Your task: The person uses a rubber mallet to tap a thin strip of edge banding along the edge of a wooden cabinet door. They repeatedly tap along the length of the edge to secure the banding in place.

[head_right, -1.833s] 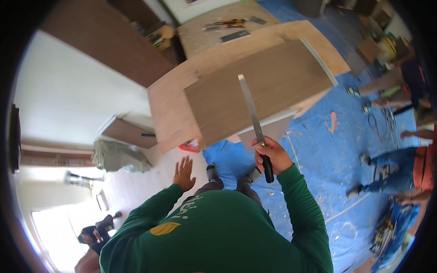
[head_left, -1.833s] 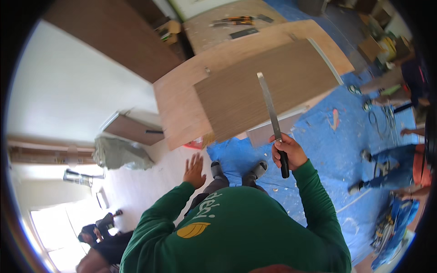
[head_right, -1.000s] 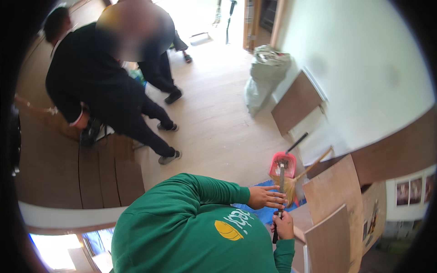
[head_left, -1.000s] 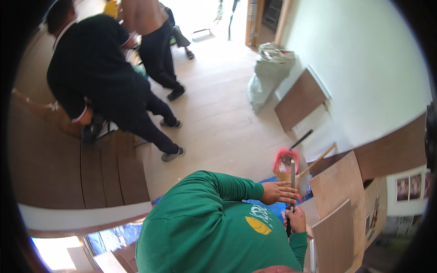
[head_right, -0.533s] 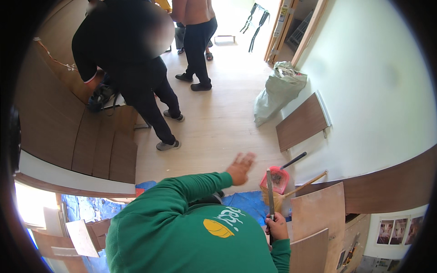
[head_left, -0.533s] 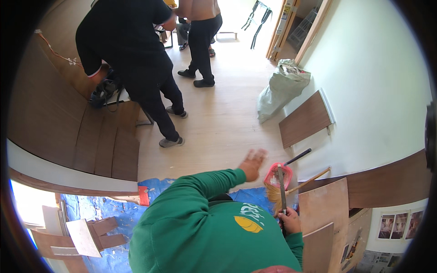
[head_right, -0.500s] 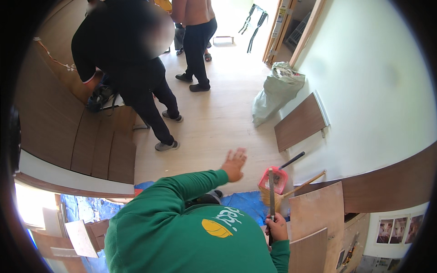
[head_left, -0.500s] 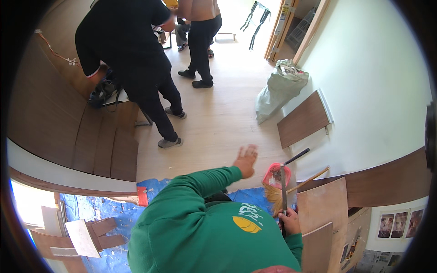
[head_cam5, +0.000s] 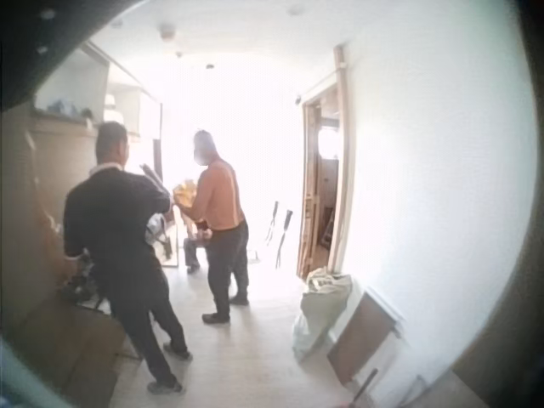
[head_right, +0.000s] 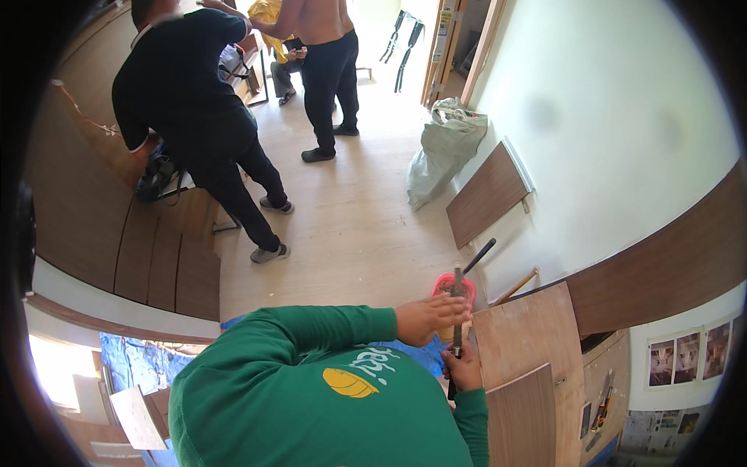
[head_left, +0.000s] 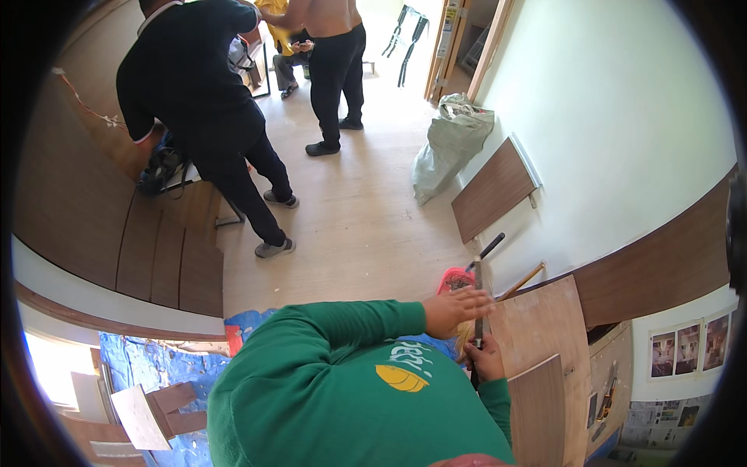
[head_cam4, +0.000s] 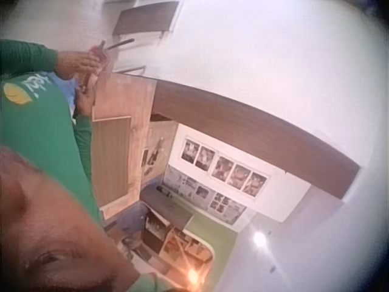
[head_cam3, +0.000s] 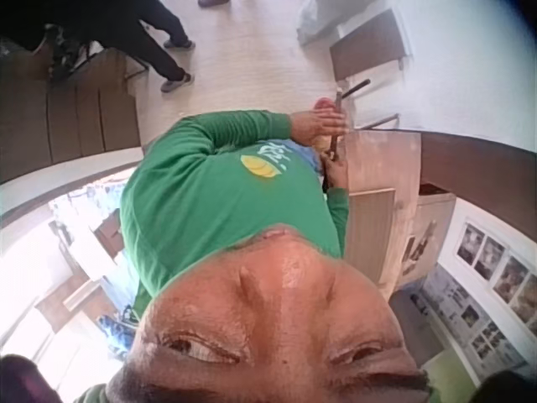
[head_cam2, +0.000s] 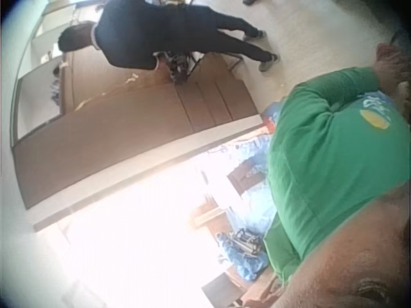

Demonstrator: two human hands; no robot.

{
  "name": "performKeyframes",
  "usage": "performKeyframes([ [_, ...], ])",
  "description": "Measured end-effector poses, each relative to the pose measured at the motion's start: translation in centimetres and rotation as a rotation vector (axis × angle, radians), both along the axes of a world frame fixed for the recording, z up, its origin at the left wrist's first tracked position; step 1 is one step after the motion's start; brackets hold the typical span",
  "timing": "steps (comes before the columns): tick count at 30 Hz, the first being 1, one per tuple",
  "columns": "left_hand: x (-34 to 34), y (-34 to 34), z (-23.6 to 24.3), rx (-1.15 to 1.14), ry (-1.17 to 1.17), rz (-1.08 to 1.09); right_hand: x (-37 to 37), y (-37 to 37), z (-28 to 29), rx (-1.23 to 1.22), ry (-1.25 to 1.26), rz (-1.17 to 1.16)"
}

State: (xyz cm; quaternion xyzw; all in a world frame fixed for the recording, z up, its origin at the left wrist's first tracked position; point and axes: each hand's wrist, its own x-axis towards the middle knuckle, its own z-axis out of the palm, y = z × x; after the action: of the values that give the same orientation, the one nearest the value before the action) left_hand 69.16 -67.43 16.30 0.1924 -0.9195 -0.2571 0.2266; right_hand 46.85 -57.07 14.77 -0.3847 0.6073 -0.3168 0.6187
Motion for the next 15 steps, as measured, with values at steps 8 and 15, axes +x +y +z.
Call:
performKeyframes([
  [8,0.7,-1.6,-6.3,-0.404,-0.094,0.345,-1.3,2.2,1.4,0.007,-0.024,0.009],
  [15,4.2,-3.6,-9.4,1.082,0.152,0.59,-2.7,3.0,0.8,-0.177,-0.032,-0.146],
])
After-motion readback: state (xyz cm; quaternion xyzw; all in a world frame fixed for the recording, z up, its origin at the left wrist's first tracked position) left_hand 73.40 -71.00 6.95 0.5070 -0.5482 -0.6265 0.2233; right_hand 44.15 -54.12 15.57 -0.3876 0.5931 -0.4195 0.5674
